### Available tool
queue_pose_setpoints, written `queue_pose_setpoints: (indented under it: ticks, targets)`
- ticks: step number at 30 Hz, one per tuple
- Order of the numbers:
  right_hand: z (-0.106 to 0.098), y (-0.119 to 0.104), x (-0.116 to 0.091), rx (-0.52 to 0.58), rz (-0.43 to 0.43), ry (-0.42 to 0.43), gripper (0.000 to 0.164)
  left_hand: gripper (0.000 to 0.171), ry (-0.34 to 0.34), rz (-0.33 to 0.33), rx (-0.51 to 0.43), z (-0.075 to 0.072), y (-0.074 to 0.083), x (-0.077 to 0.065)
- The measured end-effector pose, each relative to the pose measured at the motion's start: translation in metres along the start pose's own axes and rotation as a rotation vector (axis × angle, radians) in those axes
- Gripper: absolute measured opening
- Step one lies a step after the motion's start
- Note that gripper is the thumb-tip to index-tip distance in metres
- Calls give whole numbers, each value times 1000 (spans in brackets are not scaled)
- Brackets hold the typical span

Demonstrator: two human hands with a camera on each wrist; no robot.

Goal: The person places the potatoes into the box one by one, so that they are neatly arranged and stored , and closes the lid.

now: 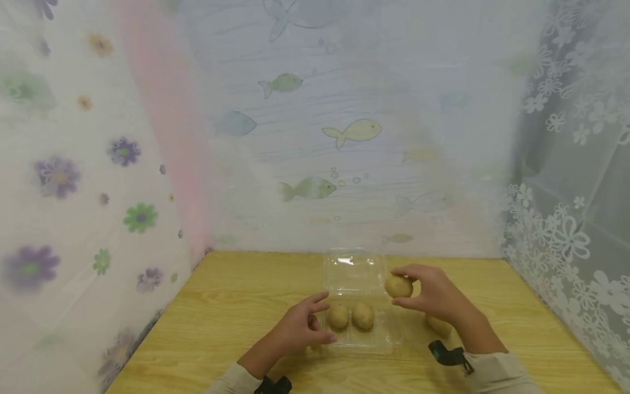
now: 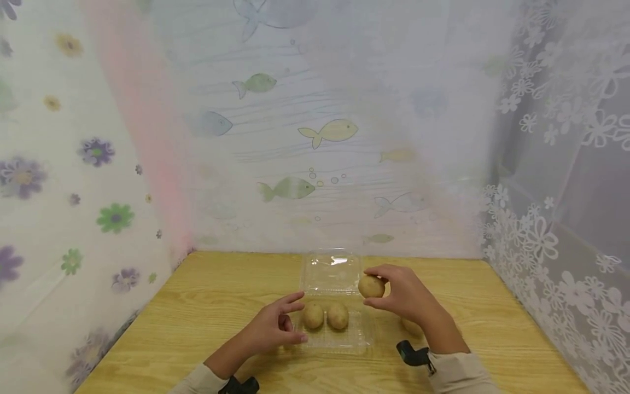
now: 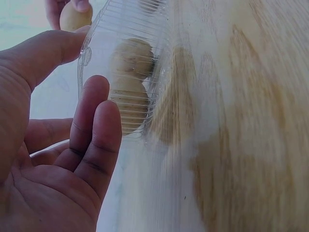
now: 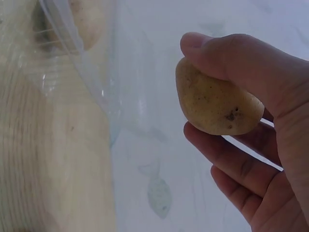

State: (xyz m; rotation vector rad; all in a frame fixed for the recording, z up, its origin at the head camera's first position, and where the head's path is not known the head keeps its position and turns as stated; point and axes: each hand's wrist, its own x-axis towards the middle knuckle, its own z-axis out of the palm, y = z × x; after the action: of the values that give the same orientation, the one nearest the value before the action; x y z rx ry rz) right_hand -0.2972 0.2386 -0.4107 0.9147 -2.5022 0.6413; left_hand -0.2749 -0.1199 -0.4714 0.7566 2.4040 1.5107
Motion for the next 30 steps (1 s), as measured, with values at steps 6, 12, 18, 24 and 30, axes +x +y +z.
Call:
queue_pose_setpoints:
  ticks: [6, 12, 18, 24, 30]
  targets:
    - [6, -3, 4, 29, -23, 57, 57, 94, -1, 10, -7, 0, -2, 0]
    - [13, -2, 5, 38, -35, 73, 56, 95, -3, -5, 6, 0, -1, 1]
    - [17, -5, 6, 65, -3, 49, 56, 95, -3, -18, 5, -1, 0, 0]
    - [22, -6, 7, 94, 60, -17, 55, 95, -5, -8, 16, -1, -1, 0]
    - [25, -7, 6, 88, 70, -56, 55, 95, -5, -7, 20, -1, -2, 1]
